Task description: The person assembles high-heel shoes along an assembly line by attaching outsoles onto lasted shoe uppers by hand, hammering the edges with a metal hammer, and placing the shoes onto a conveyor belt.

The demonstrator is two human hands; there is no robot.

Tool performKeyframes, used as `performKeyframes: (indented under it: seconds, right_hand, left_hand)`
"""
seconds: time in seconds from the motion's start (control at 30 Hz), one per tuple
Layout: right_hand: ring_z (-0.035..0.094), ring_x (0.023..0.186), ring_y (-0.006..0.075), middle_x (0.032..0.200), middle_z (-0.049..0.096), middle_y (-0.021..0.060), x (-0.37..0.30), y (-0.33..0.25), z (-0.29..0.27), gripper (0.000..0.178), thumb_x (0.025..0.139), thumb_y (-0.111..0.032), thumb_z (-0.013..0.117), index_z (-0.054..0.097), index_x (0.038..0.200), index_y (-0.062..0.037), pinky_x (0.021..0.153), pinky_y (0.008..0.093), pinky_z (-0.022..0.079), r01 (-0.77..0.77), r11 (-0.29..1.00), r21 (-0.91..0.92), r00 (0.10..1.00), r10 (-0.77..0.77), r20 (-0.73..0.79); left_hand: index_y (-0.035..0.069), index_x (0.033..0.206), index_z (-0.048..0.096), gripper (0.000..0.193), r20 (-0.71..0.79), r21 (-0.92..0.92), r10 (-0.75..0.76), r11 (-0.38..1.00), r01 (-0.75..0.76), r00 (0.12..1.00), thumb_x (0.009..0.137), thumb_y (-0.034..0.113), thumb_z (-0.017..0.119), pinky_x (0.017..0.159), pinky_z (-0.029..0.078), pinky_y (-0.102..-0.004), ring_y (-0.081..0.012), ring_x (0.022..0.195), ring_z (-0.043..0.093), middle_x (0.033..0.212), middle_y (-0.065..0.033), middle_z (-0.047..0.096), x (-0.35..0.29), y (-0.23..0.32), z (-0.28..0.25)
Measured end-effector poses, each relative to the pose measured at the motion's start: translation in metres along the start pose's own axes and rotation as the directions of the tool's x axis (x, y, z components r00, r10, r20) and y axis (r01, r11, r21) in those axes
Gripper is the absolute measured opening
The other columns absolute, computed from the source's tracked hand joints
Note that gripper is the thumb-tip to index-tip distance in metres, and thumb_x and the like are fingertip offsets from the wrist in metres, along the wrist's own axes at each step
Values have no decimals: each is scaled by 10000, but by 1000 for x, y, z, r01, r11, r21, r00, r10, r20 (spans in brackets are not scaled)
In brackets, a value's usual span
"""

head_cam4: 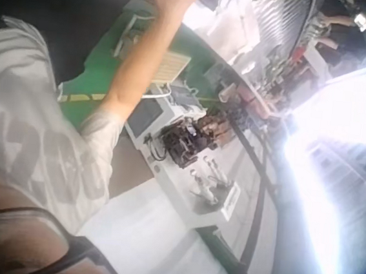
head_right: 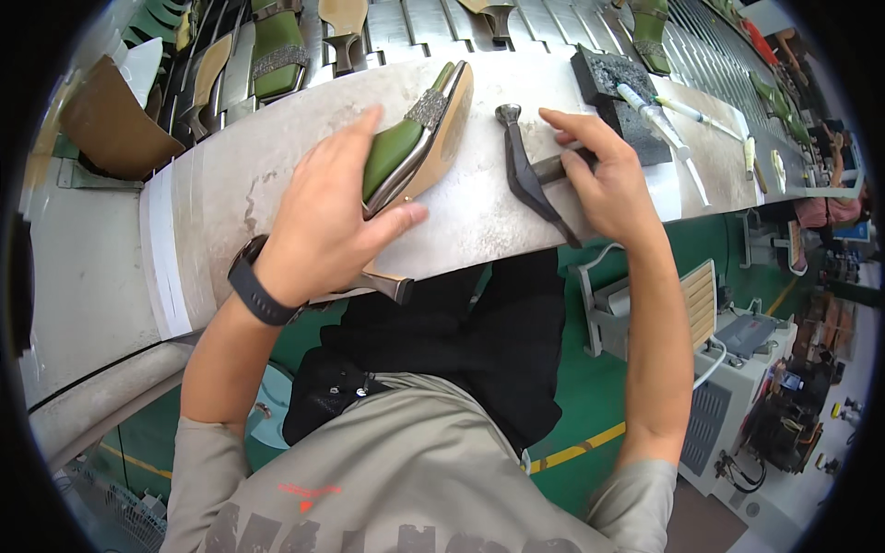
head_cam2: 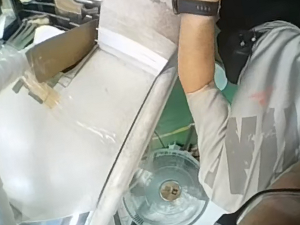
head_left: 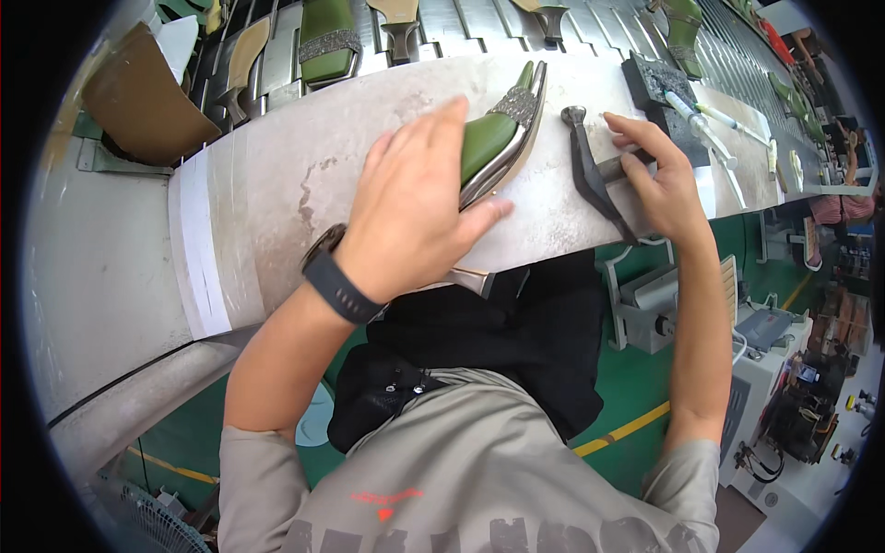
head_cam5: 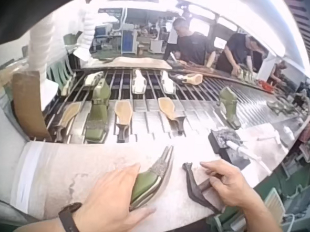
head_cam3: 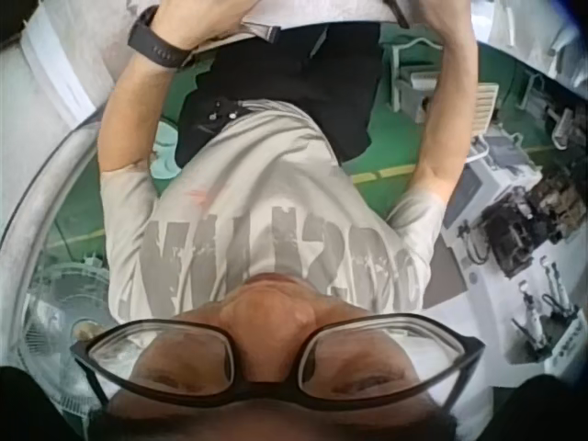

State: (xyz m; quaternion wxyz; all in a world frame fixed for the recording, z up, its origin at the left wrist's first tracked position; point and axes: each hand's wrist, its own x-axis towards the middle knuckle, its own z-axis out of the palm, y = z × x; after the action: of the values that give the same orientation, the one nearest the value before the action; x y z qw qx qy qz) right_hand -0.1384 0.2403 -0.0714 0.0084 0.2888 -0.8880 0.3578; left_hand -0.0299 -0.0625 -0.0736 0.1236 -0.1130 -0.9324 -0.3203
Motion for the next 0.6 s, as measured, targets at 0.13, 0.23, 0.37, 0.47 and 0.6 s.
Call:
performKeyframes:
  seconds: [0.13,0.23,0.37,0.47,0.6]
  right_hand:
    - [633,1140,311,1273,657,152,-3,-14,-8,604,851,139,543,678,1394,-90,1060,398,494,109,988,-114,980,-88,177]
    - [597,1174,356,1263,649,146,-9,-18,-1,628,828,123,578,683,1398,-116,1068,428,475,218,940,-264,963,-163,215]
    - [608,1080,316,1150,643,123,-18,-27,13,582,821,44,639,683,1382,-107,959,428,497,335,849,-408,940,-276,198]
    - [633,959,318,993,612,128,-20,-30,28,445,816,40,647,696,1254,-20,811,417,526,241,898,-368,971,-227,81]
    - [649,781,312,922,614,155,-29,-46,41,375,853,-54,791,707,1214,-2,674,396,525,86,989,-117,991,-97,-93]
  left_hand:
    - [-105,1514,437,741,33,20,91,996,-91,995,953,263,753,1148,397,-491,-456,1312,549,1419,-308,576,2,-3,3]
    - [-105,1514,439,715,53,35,90,995,-92,995,973,261,731,1149,395,-491,-450,1322,545,1424,-307,574,5,-2,2]
    - [-91,1494,473,655,57,27,81,996,-82,995,988,252,709,1132,411,-484,-449,1296,561,1398,-299,591,7,1,2]
    - [-74,1406,549,585,33,2,38,999,-38,999,971,270,734,1031,491,-469,-433,1160,639,1260,-276,659,14,4,1]
    - [-58,1300,594,542,84,33,-82,996,79,993,937,299,780,914,544,-447,-411,1001,683,1107,-248,693,33,12,-3]
